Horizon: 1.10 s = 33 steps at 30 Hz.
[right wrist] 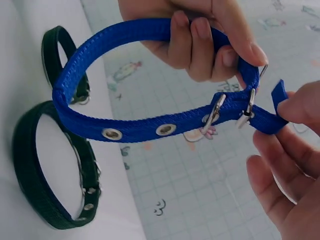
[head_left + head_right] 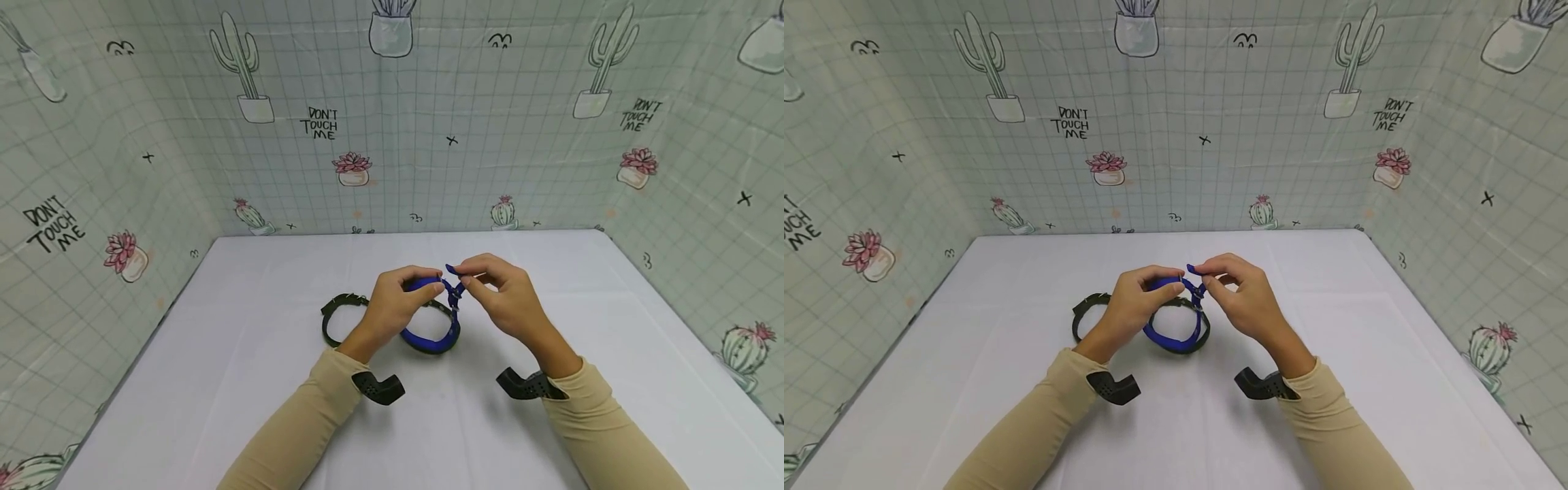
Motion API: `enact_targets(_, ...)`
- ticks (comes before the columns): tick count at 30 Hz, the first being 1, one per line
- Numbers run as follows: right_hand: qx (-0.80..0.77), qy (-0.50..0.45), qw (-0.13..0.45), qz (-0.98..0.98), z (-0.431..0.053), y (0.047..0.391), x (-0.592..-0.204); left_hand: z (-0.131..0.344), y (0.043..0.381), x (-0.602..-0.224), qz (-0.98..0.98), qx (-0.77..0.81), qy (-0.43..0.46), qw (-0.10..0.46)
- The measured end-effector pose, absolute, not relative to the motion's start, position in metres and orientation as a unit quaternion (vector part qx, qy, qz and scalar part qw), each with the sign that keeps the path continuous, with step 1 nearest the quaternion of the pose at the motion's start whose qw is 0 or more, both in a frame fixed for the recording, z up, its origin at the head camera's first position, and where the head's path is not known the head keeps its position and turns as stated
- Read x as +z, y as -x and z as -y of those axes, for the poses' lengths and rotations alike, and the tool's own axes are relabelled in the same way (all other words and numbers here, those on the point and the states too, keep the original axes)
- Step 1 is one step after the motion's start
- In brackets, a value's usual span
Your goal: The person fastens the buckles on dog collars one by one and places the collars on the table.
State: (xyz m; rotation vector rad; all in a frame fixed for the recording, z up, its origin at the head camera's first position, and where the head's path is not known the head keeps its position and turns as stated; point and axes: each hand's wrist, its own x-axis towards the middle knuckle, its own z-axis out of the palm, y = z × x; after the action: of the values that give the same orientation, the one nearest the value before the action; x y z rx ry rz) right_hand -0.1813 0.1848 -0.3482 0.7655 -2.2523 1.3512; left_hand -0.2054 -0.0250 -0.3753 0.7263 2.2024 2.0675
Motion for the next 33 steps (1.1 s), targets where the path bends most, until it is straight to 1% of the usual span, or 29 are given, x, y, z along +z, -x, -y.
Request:
enact_targets(3,0.466,-0.292,0.214,0.807,-0.183,0.177,-0.342,0.024,0.205,-0.375,-0.712,0.659,-0.245,0.010)
enact_targets(8,0.458,-0.307,0.229,0.802,-0.193,0.192,-0.358,0.022,0.206,-0.373,-0.714,0.656,-0.245,0.005)
enact_targets(13,0.444,-0.329,0.238,0.798,-0.195,0.193,-0.361,0.021,0.204,-0.374,-0.718,0.654,-0.237,-0.006)
enact_targets(19,0.411,-0.373,0.264,0.789,-0.193,0.195,-0.362,0.021,0.201,-0.376,-0.716,0.656,-0.239,-0.024)
enact_targets(24,0.385,-0.382,0.275,0.794,-0.191,0.195,-0.363,0.021,0.201,-0.376,-0.712,0.657,-0.248,-0.025)
enact_targets(33,0.391,-0.383,0.298,0.782,-0.184,0.194,-0.364,0.021,0.203,-0.378,-0.706,0.661,-0.251,-0.026)
